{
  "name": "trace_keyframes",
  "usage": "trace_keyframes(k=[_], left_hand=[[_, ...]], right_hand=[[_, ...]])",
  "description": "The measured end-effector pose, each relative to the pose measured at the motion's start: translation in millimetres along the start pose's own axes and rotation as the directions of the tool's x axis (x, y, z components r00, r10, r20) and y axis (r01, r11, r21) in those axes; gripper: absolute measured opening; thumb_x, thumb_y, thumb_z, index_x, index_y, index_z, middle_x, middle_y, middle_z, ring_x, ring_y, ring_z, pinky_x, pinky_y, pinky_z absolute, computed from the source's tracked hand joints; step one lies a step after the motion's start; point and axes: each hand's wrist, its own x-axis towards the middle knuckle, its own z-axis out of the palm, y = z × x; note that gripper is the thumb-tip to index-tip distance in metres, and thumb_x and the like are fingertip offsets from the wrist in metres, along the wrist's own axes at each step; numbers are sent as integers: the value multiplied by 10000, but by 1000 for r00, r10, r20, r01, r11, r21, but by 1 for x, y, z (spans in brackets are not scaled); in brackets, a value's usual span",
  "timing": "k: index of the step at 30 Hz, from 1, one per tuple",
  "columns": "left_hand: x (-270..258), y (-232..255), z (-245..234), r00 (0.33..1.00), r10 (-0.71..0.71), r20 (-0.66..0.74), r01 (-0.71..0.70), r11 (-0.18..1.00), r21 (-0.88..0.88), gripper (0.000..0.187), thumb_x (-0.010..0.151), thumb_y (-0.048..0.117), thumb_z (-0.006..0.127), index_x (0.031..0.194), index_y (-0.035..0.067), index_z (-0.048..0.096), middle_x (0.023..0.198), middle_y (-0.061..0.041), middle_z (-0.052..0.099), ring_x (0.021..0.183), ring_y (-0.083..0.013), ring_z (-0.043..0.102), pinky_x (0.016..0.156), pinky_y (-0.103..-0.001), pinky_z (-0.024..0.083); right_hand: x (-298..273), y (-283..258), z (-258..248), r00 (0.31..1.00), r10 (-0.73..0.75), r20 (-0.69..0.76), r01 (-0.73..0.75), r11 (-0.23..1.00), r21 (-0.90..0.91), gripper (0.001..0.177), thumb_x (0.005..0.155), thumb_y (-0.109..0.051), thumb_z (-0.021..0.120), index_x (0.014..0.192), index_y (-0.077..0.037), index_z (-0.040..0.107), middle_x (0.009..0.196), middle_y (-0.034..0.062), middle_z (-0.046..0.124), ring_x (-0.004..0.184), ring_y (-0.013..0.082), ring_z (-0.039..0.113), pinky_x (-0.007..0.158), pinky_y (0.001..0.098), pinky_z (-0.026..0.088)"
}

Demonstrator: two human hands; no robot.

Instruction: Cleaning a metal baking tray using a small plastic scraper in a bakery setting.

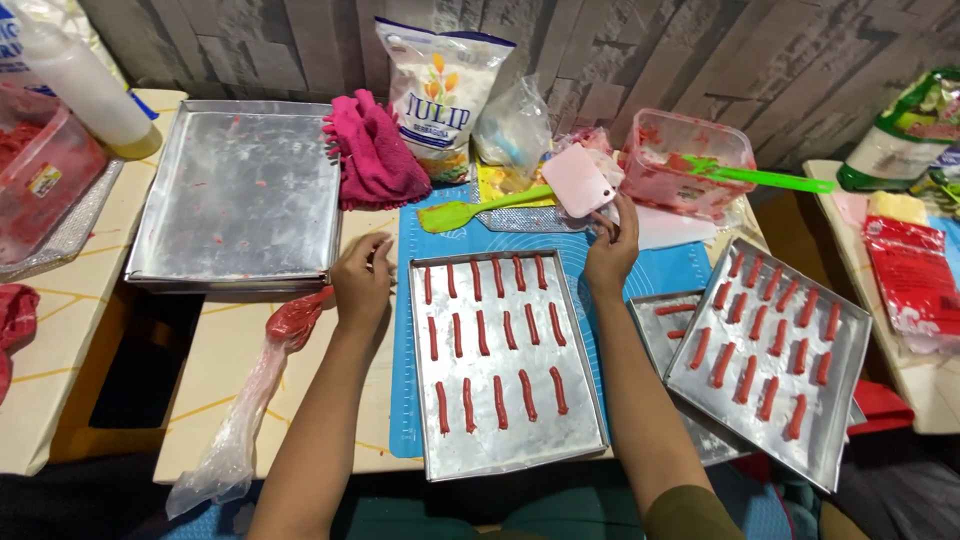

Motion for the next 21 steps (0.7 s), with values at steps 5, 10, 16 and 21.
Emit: trace_keyframes(k=[5,10,16,21], left_hand=[[-7,-13,8,997,-58,58,52,994,96,158,991,234,751,854,155,752,581,-50,631,561,-238,656,552,-319,520],[-12,-20,13,974,-94,207,65,987,145,205,1009,300,718,917,119,687,741,-76,675,672,-264,710,627,-361,568],[-10,14,2,870,-291,397,255,956,143,244,1004,223,652,1170,71,555,753,-158,638,807,-407,694,752,-514,535],[-9,7,8,786,-304,539,244,953,182,370,1027,215,471,1328,57,618,1244,-168,700,1124,-339,654,884,-463,538]], right_hand=[[0,-36,-6,996,-31,-79,35,999,38,362,1006,133,480,1167,-51,747,1027,138,740,944,240,746,838,365,625],[-23,-92,-34,999,-50,-15,51,998,47,192,1046,-13,595,1076,-58,779,809,127,746,677,197,755,638,274,605],[-111,-121,-96,993,37,114,-21,991,-134,398,984,117,467,1185,-77,751,1149,134,747,1143,297,695,994,417,542],[-184,-112,-131,935,340,103,-257,847,-466,322,1019,-254,525,1081,-57,772,1062,70,776,1010,215,717,885,361,554]])
